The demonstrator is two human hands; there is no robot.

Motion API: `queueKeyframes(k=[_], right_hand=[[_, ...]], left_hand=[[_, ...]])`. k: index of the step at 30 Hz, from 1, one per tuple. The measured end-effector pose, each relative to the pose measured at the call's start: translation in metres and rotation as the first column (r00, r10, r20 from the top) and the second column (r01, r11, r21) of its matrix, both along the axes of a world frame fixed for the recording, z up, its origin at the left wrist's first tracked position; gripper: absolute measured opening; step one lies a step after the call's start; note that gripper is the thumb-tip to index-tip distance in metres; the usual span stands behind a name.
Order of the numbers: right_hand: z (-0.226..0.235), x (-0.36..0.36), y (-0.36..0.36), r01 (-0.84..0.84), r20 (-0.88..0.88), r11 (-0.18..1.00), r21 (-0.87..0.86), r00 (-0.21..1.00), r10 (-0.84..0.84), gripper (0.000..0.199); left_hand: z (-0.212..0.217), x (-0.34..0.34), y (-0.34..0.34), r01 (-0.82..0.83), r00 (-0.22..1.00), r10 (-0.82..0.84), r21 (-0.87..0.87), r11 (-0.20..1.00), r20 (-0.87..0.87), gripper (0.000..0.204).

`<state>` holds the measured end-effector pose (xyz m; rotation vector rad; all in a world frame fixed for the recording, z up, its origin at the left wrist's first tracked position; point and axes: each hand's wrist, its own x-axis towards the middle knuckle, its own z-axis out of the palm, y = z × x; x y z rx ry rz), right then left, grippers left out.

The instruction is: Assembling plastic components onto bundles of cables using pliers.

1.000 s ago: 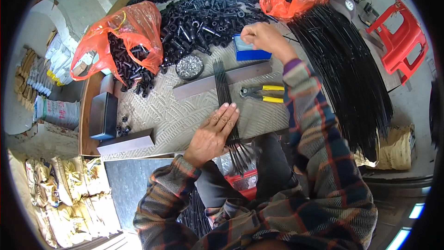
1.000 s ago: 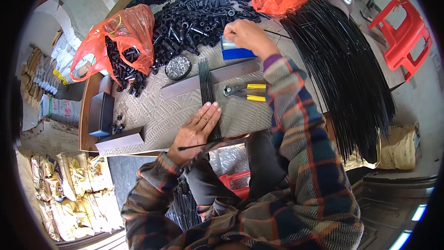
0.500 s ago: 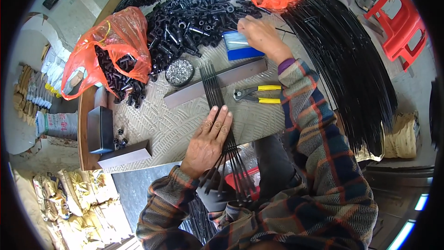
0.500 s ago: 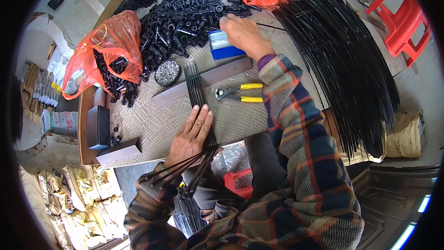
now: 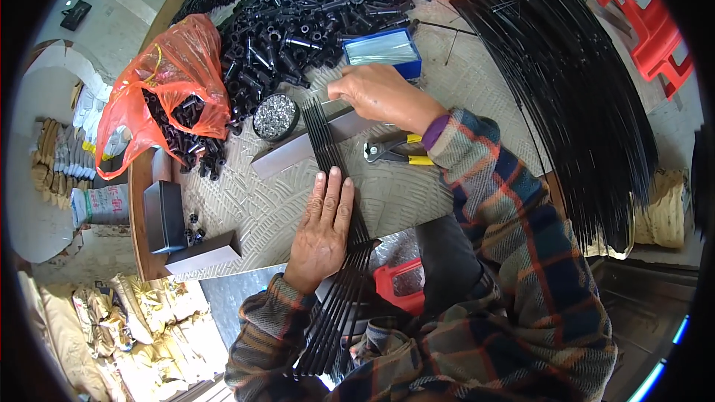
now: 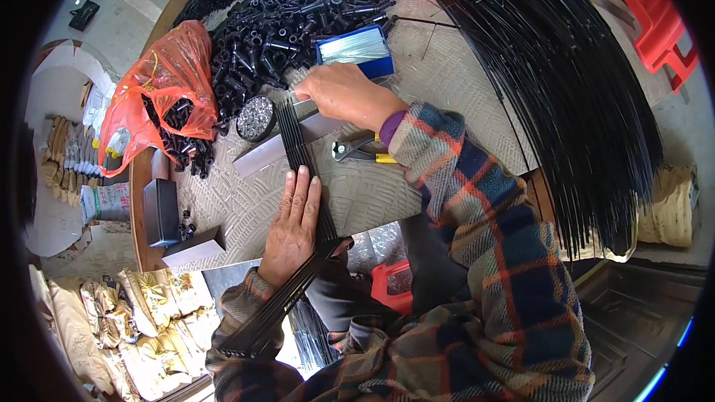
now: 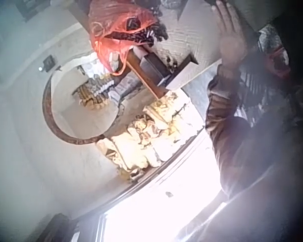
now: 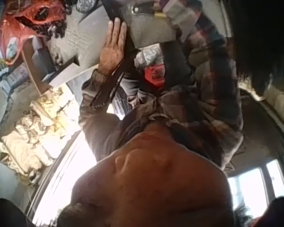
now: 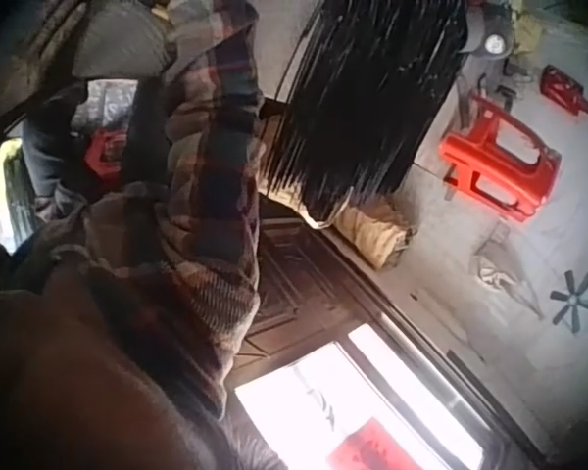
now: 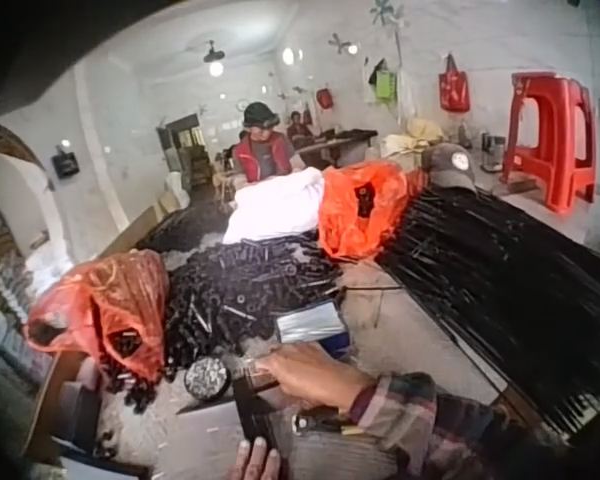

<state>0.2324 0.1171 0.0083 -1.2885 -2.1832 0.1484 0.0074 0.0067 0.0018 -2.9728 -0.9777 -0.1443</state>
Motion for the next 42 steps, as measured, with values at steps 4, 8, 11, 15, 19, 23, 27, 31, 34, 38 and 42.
queueKeyframes(k=[4,8,11,15,19,23,27,31,34,38,42], right_hand=[[-0.002,-0.002,0.004,0.019,0.008,1.0,-0.007,1.0,-0.019,0.009],[0.002,-0.003,0.004,0.032,0.024,0.999,-0.032,0.999,-0.031,0.013],[0.005,0.0,0.002,0.057,0.049,0.997,-0.047,0.997,-0.054,0.018],[-0.002,-0.009,0.006,0.024,0.031,0.999,-0.041,0.999,-0.022,0.02],[0.0,-0.004,0.003,0.048,0.064,0.999,-0.007,0.997,-0.047,0.023],[-0.002,-0.003,0.005,0.038,0.06,0.999,0.037,0.997,-0.04,0.014],[0.0,-0.005,0.006,0.047,0.067,0.999,-0.024,0.997,-0.045,0.024],[-0.004,-0.011,0.008,0.028,0.049,0.999,-0.023,0.998,-0.026,0.024],[0.001,-0.003,0.004,0.038,0.124,0.998,0.044,0.991,-0.043,0.024],[0.003,-0.008,0.003,0.053,0.177,0.992,0.117,0.981,-0.073,0.023],[-0.002,-0.015,0.005,0.034,0.119,0.993,0.113,0.992,-0.048,0.024]], left_hand=[[-0.002,-0.001,0.001,-0.001,0.996,0.008,-0.076,0.997,0.084,0.056],[0.0,0.0,0.002,0.003,0.996,0.005,-0.084,0.996,0.09,0.056],[0.002,0.003,0.002,0.01,0.994,0.001,-0.101,0.995,0.105,0.056],[-0.001,-0.004,0.002,-0.007,0.997,0.013,-0.084,0.996,0.072,0.056],[0.001,0.001,0.0,0.006,0.998,-0.001,-0.07,0.998,0.069,0.055],[0.002,0.001,0.002,0.021,0.998,-0.019,-0.028,0.999,0.062,0.054],[0.001,0.0,0.001,0.003,0.999,0.0,-0.048,0.999,0.049,0.053],[-0.001,-0.004,0.001,-0.002,0.999,0.004,-0.049,0.999,0.041,0.054],[-0.001,0.002,0.002,0.018,0.998,-0.015,-0.049,0.999,0.066,0.054],[-0.001,0.0,0.002,0.002,0.998,0.001,-0.04,0.999,0.068,0.055],[-0.001,-0.004,0.002,0.009,0.997,-0.002,-0.081,0.997,0.08,0.057]])
